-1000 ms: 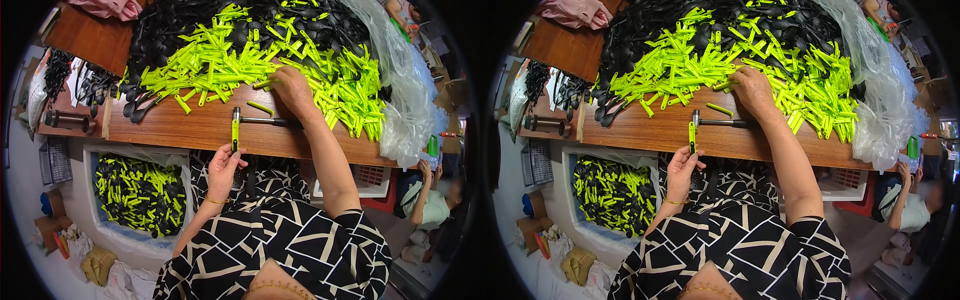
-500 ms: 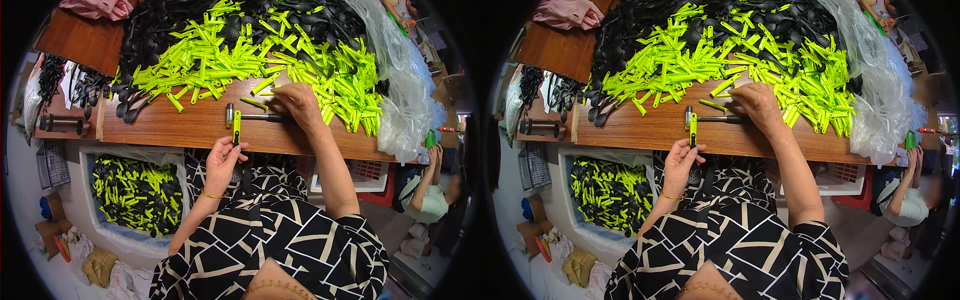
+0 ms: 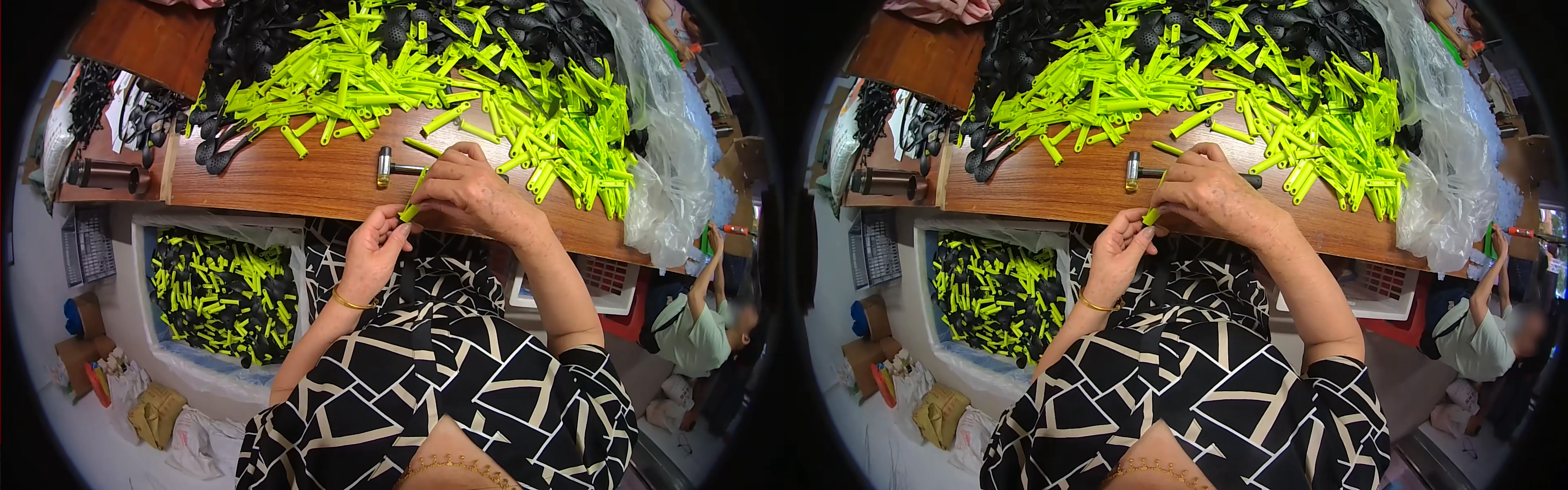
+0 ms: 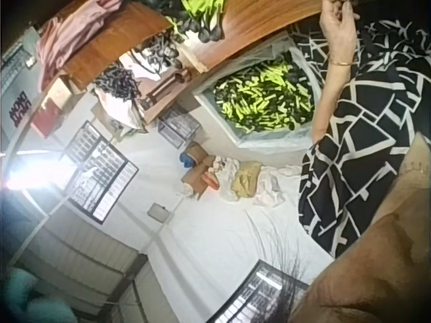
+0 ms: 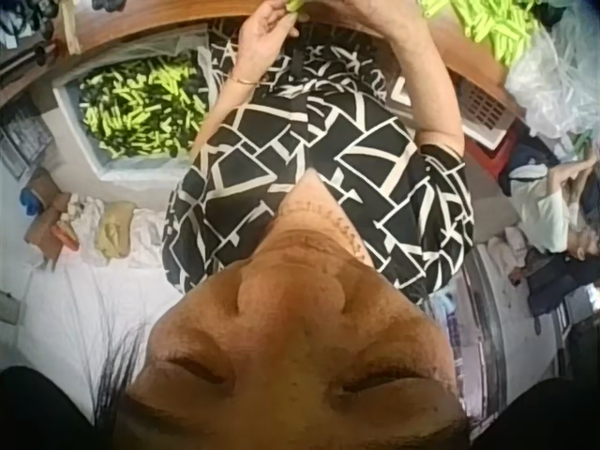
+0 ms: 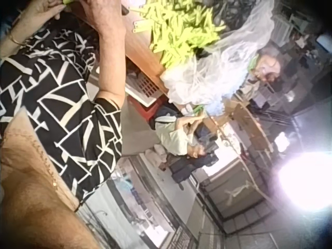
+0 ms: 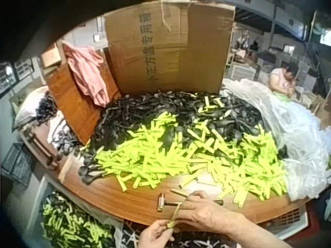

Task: The person assembles small plastic components by inserting a black piece into a neon green handle and securing it with a hammer. The person repeatedly picks up parts from a pile on the table, aligns them, and taps them together, then places the finished units into a bin below.

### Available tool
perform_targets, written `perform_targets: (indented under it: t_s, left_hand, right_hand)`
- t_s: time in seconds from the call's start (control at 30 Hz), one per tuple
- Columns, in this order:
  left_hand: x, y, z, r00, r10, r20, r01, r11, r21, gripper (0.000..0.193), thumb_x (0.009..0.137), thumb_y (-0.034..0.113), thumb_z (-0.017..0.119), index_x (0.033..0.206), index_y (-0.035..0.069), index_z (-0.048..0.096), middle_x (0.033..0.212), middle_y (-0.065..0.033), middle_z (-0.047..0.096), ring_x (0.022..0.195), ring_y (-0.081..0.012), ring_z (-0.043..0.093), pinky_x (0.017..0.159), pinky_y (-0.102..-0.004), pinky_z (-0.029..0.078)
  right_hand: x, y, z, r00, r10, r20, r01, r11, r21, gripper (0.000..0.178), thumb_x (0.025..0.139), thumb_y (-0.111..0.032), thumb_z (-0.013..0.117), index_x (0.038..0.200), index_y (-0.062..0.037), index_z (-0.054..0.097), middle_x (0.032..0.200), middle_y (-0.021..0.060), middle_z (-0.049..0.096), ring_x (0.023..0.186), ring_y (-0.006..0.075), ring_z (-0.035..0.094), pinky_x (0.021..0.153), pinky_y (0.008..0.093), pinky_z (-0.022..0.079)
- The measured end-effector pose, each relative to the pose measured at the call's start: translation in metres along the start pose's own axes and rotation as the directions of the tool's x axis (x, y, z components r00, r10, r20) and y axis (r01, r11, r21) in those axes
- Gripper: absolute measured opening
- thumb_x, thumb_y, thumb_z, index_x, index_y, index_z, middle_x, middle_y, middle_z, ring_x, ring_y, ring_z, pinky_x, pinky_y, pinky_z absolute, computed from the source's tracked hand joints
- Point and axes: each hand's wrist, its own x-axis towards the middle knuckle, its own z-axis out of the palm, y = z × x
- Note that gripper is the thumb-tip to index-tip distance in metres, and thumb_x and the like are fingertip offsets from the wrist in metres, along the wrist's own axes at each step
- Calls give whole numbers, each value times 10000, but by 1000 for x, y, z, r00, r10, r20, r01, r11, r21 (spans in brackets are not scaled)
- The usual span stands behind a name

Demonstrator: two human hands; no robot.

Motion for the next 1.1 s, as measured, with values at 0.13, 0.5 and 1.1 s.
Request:
perform_targets:
  t_s: [0.13, 0.5, 1.1]
  left_hand:
    - [-2, 0, -4, 1000, -19, 6, 19, 1000, 24, 316, 1089, 96, 606, 1382, -20, 579, 1110, -84, 739, 837, -57, 610, 776, -200, 517]
    - [-2, -2, -4, 1000, 1, -16, 2, 984, 176, 280, 1071, 103, 641, 1316, -31, 652, 1042, -75, 766, 847, -69, 663, 755, -220, 543]
    - [-8, 15, -2, 991, 128, -50, -99, 918, 385, 187, 1052, 104, 672, 1176, -32, 699, 909, -67, 770, 754, -72, 672, 692, -232, 541]
  right_hand:
    - [-3, -1, -2, 999, 48, -22, -48, 999, -25, 167, 846, -188, 801, 1003, -144, 768, 952, 25, 694, 994, 243, 639, 996, 413, 438]
    - [-5, -7, -4, 999, 51, 13, -51, 998, -26, 169, 841, -188, 805, 999, -142, 767, 954, 31, 692, 1012, 243, 638, 1026, 423, 437]
    - [-1, -26, -2, 996, 83, 15, -79, 980, -183, 299, 801, -257, 835, 1073, -157, 762, 1049, 13, 700, 1084, 232, 634, 1052, 432, 429]
